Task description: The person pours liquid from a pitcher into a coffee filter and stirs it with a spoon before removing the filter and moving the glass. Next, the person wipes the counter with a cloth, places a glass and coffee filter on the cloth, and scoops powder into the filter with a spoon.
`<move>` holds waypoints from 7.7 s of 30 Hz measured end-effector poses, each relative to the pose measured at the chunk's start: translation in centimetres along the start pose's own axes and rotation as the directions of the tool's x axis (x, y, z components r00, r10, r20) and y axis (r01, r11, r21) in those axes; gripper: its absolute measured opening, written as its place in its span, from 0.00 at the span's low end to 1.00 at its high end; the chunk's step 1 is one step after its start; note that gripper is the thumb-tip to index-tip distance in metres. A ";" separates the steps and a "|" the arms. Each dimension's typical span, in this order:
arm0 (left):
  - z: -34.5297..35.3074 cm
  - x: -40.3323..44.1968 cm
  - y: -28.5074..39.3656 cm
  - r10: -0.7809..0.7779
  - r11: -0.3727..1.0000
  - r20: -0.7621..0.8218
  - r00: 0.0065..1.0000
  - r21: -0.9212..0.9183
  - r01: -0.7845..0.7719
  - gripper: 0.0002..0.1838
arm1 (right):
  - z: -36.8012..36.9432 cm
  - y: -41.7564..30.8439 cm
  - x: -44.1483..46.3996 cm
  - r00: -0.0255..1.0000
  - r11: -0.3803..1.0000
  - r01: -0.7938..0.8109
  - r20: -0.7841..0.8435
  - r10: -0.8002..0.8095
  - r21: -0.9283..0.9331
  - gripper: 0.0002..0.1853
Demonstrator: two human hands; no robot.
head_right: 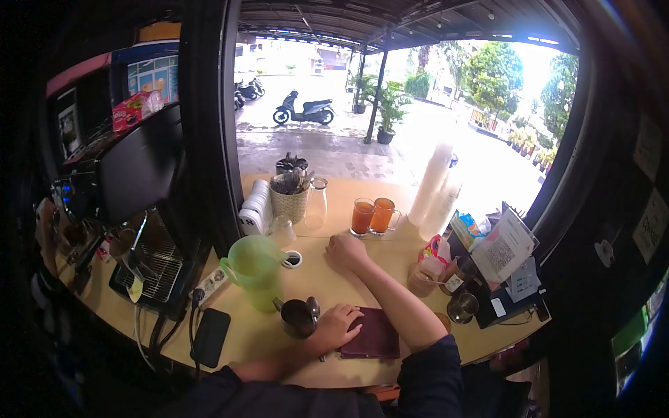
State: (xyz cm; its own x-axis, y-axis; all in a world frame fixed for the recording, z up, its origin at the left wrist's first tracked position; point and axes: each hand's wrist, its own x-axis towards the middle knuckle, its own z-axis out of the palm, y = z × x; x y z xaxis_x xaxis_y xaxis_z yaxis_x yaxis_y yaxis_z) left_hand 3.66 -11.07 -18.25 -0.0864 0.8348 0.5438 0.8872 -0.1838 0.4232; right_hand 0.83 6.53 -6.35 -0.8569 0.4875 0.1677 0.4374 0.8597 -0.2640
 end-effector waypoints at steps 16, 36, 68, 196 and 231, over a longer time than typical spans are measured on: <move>-1.9 0.2 0.7 -0.079 0.991 0.100 0.992 0.118 0.067 0.18 | -0.5 0.0 18.5 0.995 0.973 -0.069 -0.080 0.053 -0.220 0.51; 0.2 -0.1 -0.5 -0.014 0.999 0.036 0.999 0.038 0.012 0.17 | 1.1 2.1 15.3 0.961 0.987 0.000 -0.271 0.044 0.162 0.34; -1.9 5.4 4.3 -0.262 0.391 0.057 0.963 -0.906 0.160 0.50 | 3.3 5.1 -26.7 0.742 0.824 0.282 -0.656 0.136 0.491 0.31; -0.5 2.6 2.2 -0.027 0.916 0.184 0.982 -0.389 0.098 0.36 | -2.4 14.6 -30.5 0.645 0.884 -0.224 -0.618 0.449 0.409 0.40; -0.6 2.4 1.9 -0.009 0.918 0.153 0.988 -0.391 0.068 0.34 | -11.3 1.8 -23.7 0.849 0.866 0.172 -0.517 0.112 0.470 0.46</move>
State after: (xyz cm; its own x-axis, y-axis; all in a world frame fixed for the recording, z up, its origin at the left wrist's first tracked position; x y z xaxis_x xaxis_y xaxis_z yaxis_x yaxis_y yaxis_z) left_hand 4.89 -9.70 -15.70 -0.0237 0.9059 0.4229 0.6311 -0.3145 0.7091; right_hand 25.02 -1.70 -0.04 -0.5370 0.5894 0.6036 0.1031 0.7560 -0.6464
